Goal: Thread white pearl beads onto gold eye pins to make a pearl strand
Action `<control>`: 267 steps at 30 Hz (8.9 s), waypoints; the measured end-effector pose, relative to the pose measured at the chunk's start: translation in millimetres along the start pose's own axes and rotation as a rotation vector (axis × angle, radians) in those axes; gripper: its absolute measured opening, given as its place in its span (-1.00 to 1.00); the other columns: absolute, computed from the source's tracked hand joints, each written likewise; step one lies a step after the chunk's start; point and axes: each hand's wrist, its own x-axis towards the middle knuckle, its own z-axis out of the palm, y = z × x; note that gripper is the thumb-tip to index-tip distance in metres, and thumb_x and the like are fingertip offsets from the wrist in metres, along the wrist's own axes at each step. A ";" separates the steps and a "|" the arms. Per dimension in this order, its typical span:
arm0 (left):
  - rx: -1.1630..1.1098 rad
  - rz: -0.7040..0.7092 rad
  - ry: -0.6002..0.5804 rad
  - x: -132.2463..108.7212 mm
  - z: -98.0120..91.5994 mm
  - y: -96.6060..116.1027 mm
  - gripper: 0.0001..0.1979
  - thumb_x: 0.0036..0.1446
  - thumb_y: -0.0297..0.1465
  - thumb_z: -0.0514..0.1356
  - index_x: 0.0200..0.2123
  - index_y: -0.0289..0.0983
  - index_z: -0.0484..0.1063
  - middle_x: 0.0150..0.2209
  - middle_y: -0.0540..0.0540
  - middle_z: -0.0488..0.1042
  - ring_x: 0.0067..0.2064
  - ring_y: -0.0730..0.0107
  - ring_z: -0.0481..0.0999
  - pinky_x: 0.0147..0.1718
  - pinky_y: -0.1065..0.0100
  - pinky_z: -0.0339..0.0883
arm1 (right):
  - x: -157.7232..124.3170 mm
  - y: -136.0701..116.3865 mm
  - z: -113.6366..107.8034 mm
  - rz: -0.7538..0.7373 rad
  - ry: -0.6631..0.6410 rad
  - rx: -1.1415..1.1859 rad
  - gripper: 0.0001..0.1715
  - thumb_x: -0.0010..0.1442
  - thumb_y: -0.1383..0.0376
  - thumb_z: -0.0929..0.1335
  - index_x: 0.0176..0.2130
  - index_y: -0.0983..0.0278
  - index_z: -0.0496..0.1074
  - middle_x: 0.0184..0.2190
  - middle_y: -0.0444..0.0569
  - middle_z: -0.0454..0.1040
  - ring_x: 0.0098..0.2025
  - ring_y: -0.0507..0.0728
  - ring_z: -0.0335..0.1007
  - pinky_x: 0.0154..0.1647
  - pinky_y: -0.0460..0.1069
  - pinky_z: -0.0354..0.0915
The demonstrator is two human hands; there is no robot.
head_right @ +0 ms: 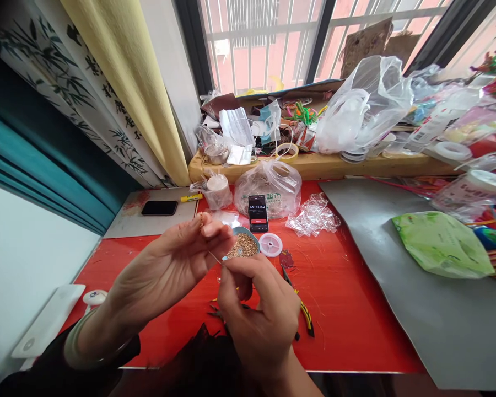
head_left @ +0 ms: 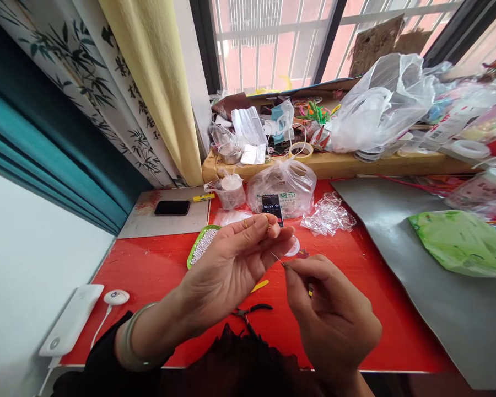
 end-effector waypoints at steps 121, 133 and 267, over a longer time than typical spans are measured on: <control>1.059 -0.574 0.346 117.0 -212.8 -53.8 -0.70 0.20 -0.36 0.14 -0.01 -0.31 0.32 -0.05 -0.16 0.41 -0.14 0.24 0.48 -0.21 0.13 0.42 | -54.0 82.6 -24.6 0.596 -0.276 -0.143 -0.76 0.13 0.18 0.28 -0.47 0.27 0.38 -0.60 -0.15 0.28 -0.55 0.03 0.17 -0.54 -0.10 0.18; 0.962 -0.388 0.165 93.5 -174.3 -33.2 -0.75 0.20 -0.34 0.13 -0.10 -0.34 0.38 -0.13 -0.14 0.46 -0.20 0.29 0.50 -0.23 0.16 0.42 | -54.7 82.9 -23.5 0.585 -0.260 -0.127 -0.77 0.10 0.19 0.30 -0.48 0.29 0.40 -0.61 -0.14 0.30 -0.56 0.03 0.18 -0.54 -0.09 0.18; 1.292 0.440 0.090 -41.6 -75.8 -3.1 -0.71 0.21 -0.49 0.08 -0.07 -0.08 0.43 -0.18 0.10 0.60 -0.12 0.54 0.54 -0.07 0.52 0.37 | -25.1 -10.6 11.9 0.852 -0.154 0.932 -0.96 0.04 0.30 0.46 -0.39 0.19 0.57 -0.56 -0.16 0.57 -0.56 -0.08 0.50 -0.49 -0.28 0.40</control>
